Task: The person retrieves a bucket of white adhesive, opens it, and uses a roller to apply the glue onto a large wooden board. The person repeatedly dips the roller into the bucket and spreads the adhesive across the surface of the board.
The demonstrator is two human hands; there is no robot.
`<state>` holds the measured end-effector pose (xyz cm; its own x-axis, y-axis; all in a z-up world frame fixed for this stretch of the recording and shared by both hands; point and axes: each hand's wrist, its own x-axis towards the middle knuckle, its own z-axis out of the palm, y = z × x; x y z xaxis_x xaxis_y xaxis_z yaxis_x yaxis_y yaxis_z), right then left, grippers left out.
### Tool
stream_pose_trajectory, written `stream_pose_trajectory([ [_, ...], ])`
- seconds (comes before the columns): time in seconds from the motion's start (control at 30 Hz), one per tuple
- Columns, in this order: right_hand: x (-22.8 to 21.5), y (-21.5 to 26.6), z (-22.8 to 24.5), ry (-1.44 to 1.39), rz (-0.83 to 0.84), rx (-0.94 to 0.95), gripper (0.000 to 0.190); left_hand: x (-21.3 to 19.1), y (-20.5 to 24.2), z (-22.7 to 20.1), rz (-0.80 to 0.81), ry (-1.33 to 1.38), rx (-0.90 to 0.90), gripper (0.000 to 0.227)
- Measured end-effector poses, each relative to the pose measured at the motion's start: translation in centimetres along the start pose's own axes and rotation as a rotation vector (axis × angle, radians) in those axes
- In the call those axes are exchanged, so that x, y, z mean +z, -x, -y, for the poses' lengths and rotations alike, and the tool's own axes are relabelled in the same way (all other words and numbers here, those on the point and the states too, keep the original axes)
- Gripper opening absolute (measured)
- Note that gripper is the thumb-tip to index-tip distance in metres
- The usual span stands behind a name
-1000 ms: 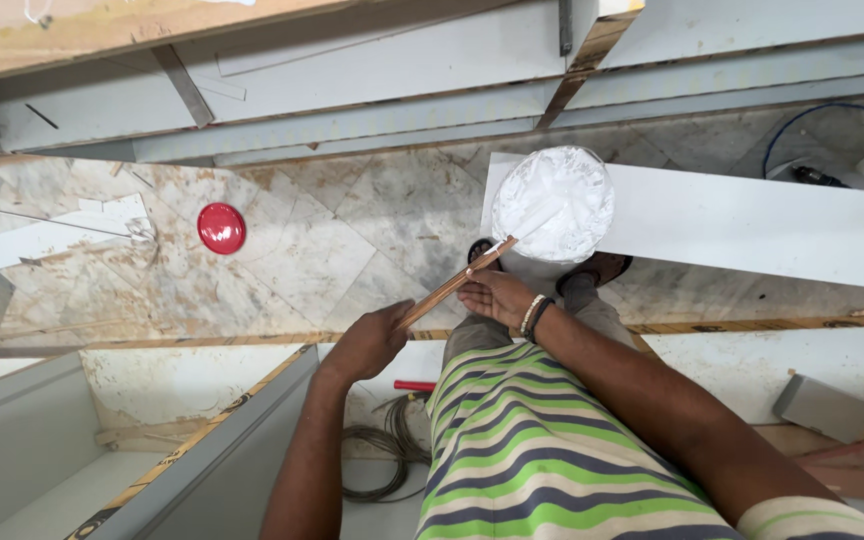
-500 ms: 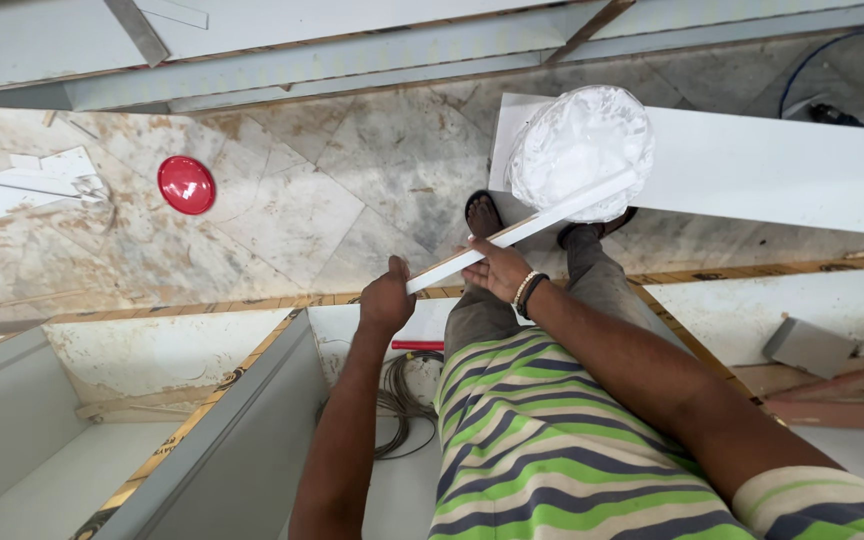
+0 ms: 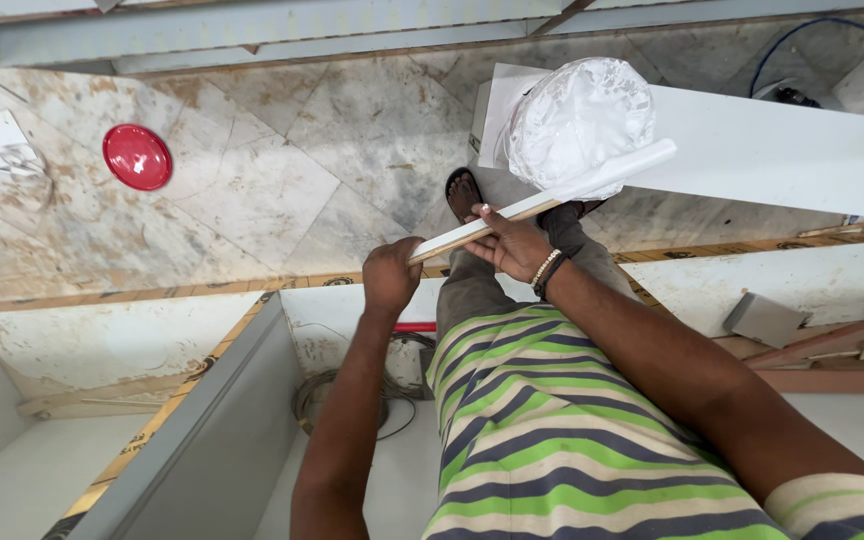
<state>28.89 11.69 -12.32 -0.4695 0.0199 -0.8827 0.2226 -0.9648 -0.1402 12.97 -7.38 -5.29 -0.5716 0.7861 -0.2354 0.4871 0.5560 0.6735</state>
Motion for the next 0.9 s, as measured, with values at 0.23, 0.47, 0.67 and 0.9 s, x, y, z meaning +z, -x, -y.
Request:
stream_pose_trajectory([
  [0.23,-0.5,1.6,0.7,0.041,0.061,-0.142,0.031,0.8,0.6,-1.9,-0.048,0.142,0.015,0.028],
  [0.47,-1.0,3.8,2.6,0.052,0.071,-0.076,0.048,3.3,1.5,-1.2,-0.014,0.222,-0.141,0.029],
  [0.67,-2.6,4.2,2.4,0.02,0.113,-0.142,0.033,5.5,1.1,-1.5,0.001,0.176,-0.161,0.045],
  [0.9,-3.1,5.5,3.5,0.077,0.111,-0.135,0.041,4.5,1.5,-2.2,0.031,0.405,0.009,0.037],
])
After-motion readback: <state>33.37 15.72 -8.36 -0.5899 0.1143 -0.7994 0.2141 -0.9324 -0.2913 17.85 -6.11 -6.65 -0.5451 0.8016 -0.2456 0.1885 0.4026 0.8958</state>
